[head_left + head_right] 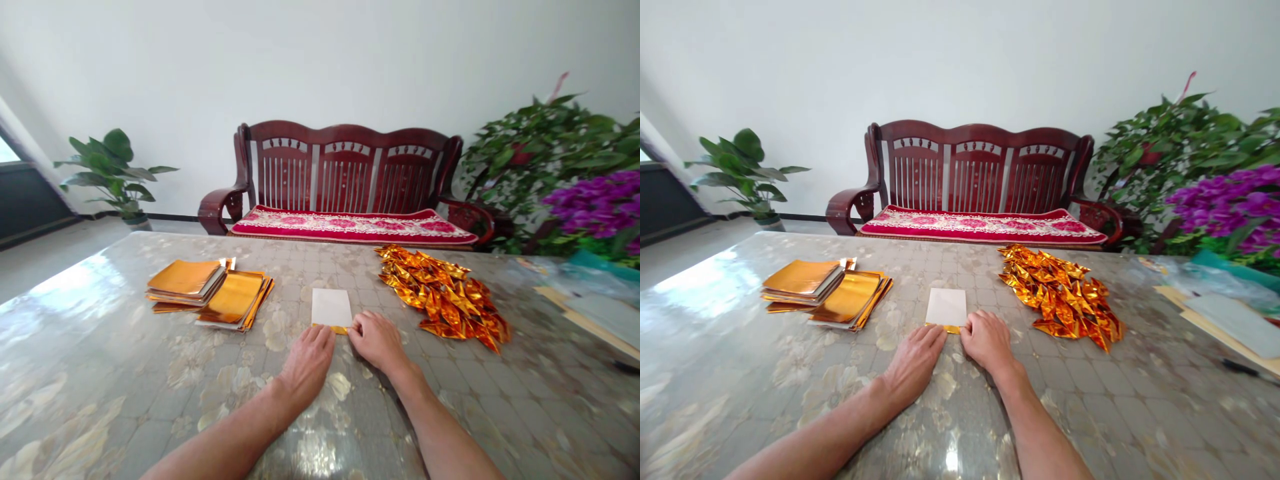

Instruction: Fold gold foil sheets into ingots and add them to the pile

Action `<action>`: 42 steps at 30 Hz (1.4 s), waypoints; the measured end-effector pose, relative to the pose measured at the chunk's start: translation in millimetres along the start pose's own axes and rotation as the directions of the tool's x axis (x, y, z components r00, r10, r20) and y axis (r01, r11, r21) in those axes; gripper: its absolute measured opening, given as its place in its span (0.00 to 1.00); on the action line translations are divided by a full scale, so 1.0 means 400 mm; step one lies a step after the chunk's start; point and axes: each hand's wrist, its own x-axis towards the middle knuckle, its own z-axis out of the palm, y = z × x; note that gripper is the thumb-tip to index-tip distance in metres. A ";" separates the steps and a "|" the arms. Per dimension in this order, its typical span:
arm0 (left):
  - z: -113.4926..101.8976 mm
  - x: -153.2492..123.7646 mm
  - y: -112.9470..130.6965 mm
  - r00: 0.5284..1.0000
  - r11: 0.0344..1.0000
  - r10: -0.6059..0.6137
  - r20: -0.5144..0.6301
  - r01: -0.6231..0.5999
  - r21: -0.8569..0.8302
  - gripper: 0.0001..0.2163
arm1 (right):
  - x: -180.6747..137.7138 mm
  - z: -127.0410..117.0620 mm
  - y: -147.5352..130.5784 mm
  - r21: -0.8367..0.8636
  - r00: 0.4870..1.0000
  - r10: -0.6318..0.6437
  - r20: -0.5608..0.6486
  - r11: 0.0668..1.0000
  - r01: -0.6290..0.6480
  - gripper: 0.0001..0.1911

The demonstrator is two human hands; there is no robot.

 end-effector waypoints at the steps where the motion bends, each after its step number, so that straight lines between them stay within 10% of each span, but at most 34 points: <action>1: 0.001 0.000 0.000 1.000 1.000 -0.003 0.008 0.003 0.003 0.12 | 0.000 0.000 0.000 0.002 1.000 0.000 -0.003 1.000 0.000 0.08; 42: -0.021 0.015 0.025 0.989 0.991 -0.109 0.097 0.101 0.082 0.13 | -0.012 0.034 -0.058 -0.037 0.987 0.088 -0.136 0.995 -0.094 0.19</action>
